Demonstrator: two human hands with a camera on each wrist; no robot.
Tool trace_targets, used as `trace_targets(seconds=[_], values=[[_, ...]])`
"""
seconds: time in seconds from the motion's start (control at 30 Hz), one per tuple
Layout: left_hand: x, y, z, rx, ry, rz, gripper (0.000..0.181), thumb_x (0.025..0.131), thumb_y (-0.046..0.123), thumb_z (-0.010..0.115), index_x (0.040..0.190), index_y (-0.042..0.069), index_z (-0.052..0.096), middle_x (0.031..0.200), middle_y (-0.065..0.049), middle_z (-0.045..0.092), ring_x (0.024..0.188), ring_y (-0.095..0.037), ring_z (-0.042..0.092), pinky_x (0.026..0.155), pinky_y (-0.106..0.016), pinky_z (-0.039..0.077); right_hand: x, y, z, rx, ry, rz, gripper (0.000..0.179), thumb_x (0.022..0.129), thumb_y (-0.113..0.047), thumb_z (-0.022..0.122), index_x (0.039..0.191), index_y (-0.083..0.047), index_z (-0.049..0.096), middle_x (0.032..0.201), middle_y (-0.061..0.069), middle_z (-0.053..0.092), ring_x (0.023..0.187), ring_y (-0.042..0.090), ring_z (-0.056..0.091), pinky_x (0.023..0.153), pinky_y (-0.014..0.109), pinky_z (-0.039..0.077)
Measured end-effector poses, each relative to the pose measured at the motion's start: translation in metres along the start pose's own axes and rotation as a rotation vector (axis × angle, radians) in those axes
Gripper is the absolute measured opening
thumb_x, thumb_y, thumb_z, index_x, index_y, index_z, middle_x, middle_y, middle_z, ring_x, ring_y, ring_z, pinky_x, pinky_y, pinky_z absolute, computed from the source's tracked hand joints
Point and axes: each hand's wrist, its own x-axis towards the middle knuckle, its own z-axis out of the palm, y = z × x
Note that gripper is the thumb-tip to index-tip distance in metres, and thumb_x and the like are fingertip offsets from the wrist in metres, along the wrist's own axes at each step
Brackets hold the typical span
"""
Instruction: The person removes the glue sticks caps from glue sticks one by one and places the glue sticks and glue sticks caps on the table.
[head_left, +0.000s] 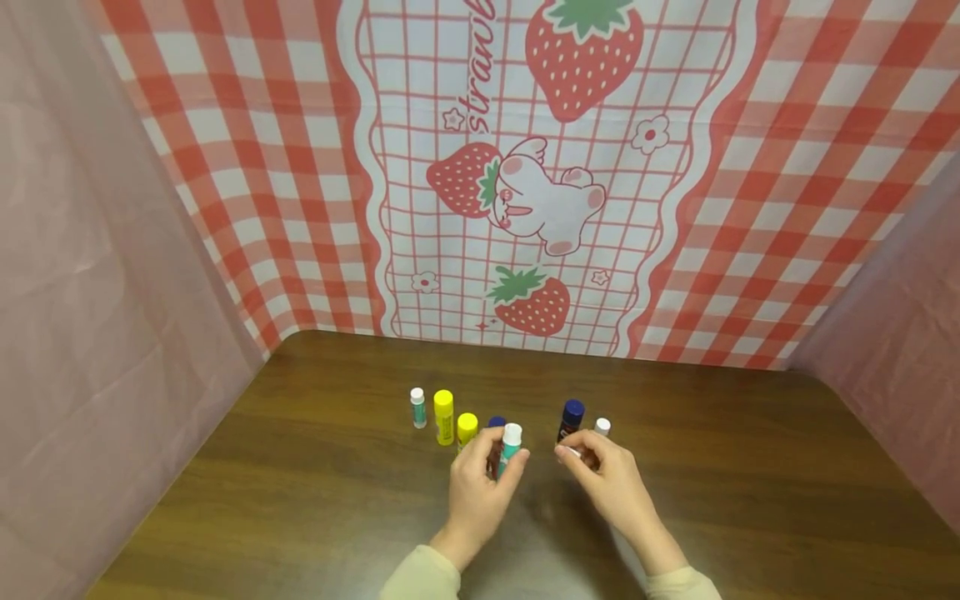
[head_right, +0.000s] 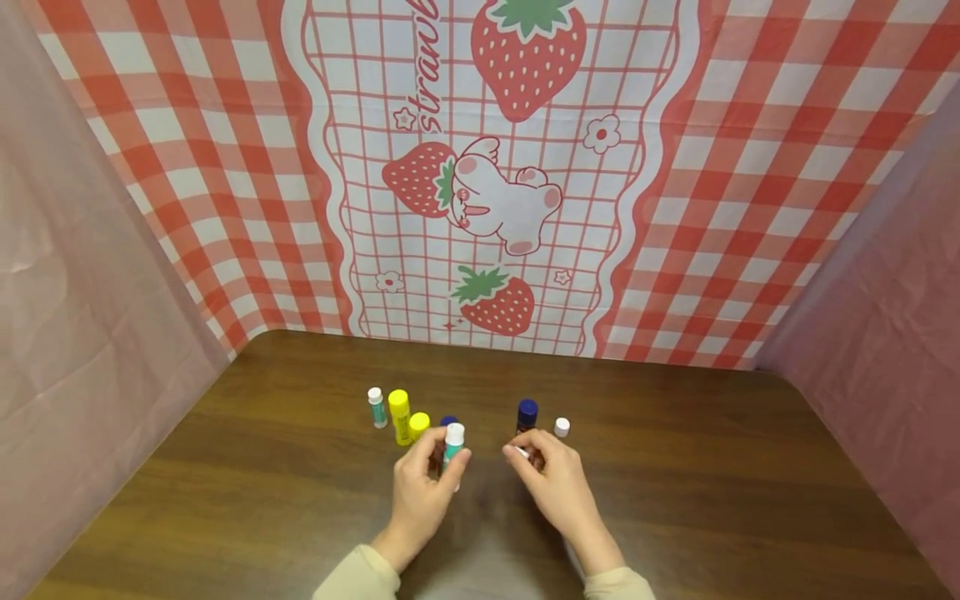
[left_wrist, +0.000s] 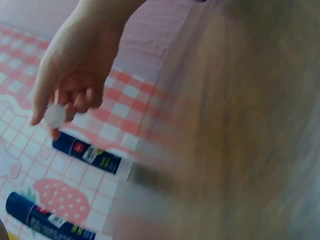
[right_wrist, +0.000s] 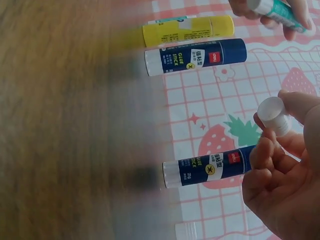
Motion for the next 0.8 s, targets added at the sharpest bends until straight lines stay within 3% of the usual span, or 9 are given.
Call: trace_targets(seconds=[0.23, 0.5, 0.63, 0.8], values=[[0.011, -0.014, -0.014, 0.015, 0.092, -0.017, 0.017, 0.079, 0.014, 0.068, 0.091, 0.005, 0.058, 0.064, 0.0, 0.053, 0.053, -0.011, 0.046, 0.048, -0.012, 0.035, 0.005, 0.004, -0.005, -0.05, 0.066, 0.005, 0.016, 0.073, -0.023, 0.075, 0.075, -0.018, 0.06, 0.058, -0.01, 0.04, 0.052, 0.001, 0.037, 0.046, 0.019, 0.033], [0.017, -0.039, -0.034, 0.072, 0.192, -0.12, 0.021, 0.075, -0.001, 0.067, 0.094, 0.001, 0.058, 0.07, -0.005, 0.055, 0.06, -0.012, 0.046, 0.051, -0.021, 0.039, 0.007, 0.012, -0.008, -0.07, 0.089, 0.047, 0.021, 0.069, -0.019, 0.078, 0.074, -0.016, 0.058, 0.058, -0.006, 0.039, 0.053, 0.002, 0.036, 0.047, 0.019, 0.032], [0.017, -0.052, -0.043, 0.103, 0.222, -0.155, 0.019, 0.079, 0.0, 0.065, 0.096, 0.0, 0.058, 0.078, -0.006, 0.054, 0.067, -0.016, 0.048, 0.057, -0.025, 0.041, 0.008, 0.018, -0.007, -0.074, 0.09, 0.067, 0.02, 0.069, -0.019, 0.078, 0.075, -0.016, 0.059, 0.059, -0.005, 0.041, 0.054, 0.002, 0.037, 0.048, 0.02, 0.033], [0.017, -0.065, -0.05, 0.11, 0.238, -0.255, 0.018, 0.084, 0.009, 0.063, 0.098, 0.001, 0.059, 0.087, -0.008, 0.051, 0.073, -0.012, 0.046, 0.058, -0.021, 0.039, 0.01, 0.027, -0.007, -0.101, 0.105, 0.089, 0.018, 0.07, -0.019, 0.077, 0.077, -0.016, 0.061, 0.06, -0.006, 0.043, 0.054, 0.003, 0.039, 0.049, 0.02, 0.034]])
